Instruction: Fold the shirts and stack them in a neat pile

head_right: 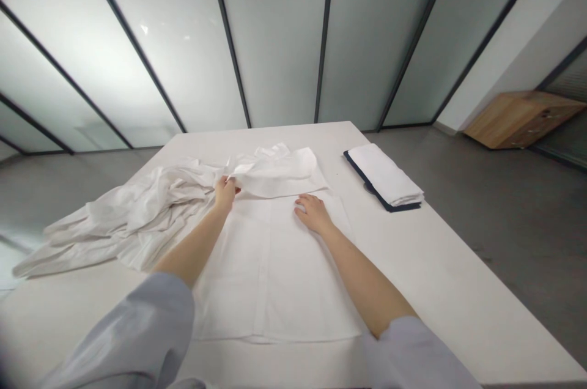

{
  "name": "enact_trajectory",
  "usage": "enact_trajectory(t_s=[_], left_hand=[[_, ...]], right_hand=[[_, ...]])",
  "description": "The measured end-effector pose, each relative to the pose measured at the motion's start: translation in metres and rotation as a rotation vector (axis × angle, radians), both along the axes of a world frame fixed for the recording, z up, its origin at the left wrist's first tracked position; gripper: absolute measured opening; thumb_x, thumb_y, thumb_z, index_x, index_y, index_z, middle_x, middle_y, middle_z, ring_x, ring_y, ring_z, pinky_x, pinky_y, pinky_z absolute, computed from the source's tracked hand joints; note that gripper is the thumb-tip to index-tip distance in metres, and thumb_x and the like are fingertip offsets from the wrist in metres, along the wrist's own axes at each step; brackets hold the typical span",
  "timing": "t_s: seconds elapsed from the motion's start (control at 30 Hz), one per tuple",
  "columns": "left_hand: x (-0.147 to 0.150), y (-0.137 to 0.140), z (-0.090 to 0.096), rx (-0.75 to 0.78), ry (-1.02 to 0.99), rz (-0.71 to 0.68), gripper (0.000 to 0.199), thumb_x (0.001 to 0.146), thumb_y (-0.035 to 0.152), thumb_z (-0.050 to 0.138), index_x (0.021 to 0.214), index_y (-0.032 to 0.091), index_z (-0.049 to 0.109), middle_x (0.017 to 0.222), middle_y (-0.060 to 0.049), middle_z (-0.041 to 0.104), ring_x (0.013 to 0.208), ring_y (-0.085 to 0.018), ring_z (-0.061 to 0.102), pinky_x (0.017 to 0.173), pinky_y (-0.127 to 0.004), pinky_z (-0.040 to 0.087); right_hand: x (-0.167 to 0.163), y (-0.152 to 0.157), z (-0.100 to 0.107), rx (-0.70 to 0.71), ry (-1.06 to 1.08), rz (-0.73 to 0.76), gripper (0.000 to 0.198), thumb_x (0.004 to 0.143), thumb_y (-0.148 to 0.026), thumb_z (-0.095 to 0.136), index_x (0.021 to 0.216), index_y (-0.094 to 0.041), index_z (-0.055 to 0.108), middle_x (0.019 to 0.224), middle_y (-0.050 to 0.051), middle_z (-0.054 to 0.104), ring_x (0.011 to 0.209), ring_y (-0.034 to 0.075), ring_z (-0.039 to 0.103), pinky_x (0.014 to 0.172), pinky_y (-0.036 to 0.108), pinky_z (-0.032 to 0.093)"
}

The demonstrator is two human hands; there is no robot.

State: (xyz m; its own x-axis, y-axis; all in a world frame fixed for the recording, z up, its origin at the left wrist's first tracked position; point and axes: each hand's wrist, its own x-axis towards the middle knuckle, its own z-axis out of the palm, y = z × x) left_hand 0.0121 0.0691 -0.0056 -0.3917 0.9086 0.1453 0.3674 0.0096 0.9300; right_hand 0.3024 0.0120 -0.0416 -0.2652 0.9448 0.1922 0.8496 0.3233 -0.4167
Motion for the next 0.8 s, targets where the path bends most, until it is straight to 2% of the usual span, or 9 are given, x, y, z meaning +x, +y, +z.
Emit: enact_trajectory(t_s=[0.1,0.23,0.37,0.47,0.57,0.63,0.7,0.8], left_hand=[[-0.017,-0.038,-0.015,0.049,-0.31,-0.014,0.036,0.08,0.041,0.049,0.102,0.015,0.061,0.094,-0.01,0.069,0.078,-0.02,0.069,0.066,-0.031,0.056],[-0.039,-0.07,-0.02,0.13,-0.393,0.029,0.038,0.071,0.034,0.058,0.107,0.02,0.061,0.109,-0.009,0.068,0.095,-0.021,0.067,0.067,-0.028,0.057],[-0.053,-0.069,-0.013,0.157,-0.437,0.17,0.045,0.074,0.029,0.056,0.119,0.022,0.057,0.118,-0.01,0.065,0.098,-0.02,0.066,0.066,-0.027,0.057],[-0.058,-0.065,-0.013,0.149,-0.398,0.228,0.05,0.079,0.028,0.053,0.128,0.025,0.051,0.125,-0.009,0.062,0.102,-0.021,0.065,0.066,-0.027,0.058],[-0.058,-0.065,-0.018,0.164,-0.332,0.178,0.057,0.077,0.025,0.056,0.133,0.026,0.047,0.126,-0.009,0.062,0.104,-0.022,0.065,0.067,-0.028,0.059],[-0.056,-0.066,-0.021,0.191,-0.313,0.115,0.065,0.075,0.024,0.059,0.138,0.028,0.041,0.129,-0.008,0.06,0.105,-0.023,0.065,0.067,-0.029,0.06],[-0.053,-0.068,-0.022,0.223,-0.313,0.052,0.073,0.074,0.025,0.061,0.142,0.031,0.034,0.132,-0.008,0.058,0.106,-0.023,0.065,0.067,-0.03,0.06],[-0.046,-0.069,-0.018,0.258,-0.338,0.023,0.077,0.072,0.025,0.062,0.143,0.032,0.031,0.134,-0.008,0.056,0.107,-0.024,0.064,0.066,-0.03,0.06]], right_hand=[[0.001,0.0,0.0,0.002,0.008,0.0,0.029,0.087,-0.027,0.055,0.112,-0.021,0.068,0.131,0.009,0.059,0.122,0.024,0.052,0.102,0.039,0.038],[0.002,0.001,0.0,0.006,0.019,0.014,0.029,0.086,-0.027,0.055,0.111,-0.022,0.068,0.13,0.008,0.06,0.121,0.025,0.052,0.102,0.039,0.039],[0.002,0.001,-0.001,0.006,0.032,0.01,0.032,0.085,-0.026,0.055,0.114,-0.021,0.067,0.131,0.01,0.06,0.121,0.025,0.052,0.103,0.04,0.038],[0.003,0.002,-0.003,0.022,0.081,-0.005,0.047,0.083,-0.027,0.055,0.131,-0.021,0.056,0.132,0.01,0.059,0.121,0.026,0.053,0.103,0.041,0.038],[0.006,0.003,-0.007,0.013,0.167,-0.039,0.07,0.083,-0.03,0.057,0.149,-0.024,0.033,0.13,0.01,0.06,0.116,0.025,0.056,0.1,0.042,0.04],[0.008,0.004,-0.008,-0.003,0.203,-0.046,0.078,0.084,-0.032,0.056,0.153,-0.025,0.021,0.128,0.01,0.061,0.112,0.025,0.058,0.097,0.041,0.042],[0.009,0.003,-0.006,-0.007,0.178,-0.02,0.078,0.085,-0.033,0.055,0.154,-0.025,0.02,0.131,0.01,0.06,0.114,0.025,0.057,0.098,0.041,0.042],[0.007,0.001,-0.003,-0.002,0.045,0.032,0.073,0.085,-0.034,0.055,0.151,-0.021,0.028,0.137,0.013,0.054,0.124,0.028,0.05,0.104,0.042,0.036]])
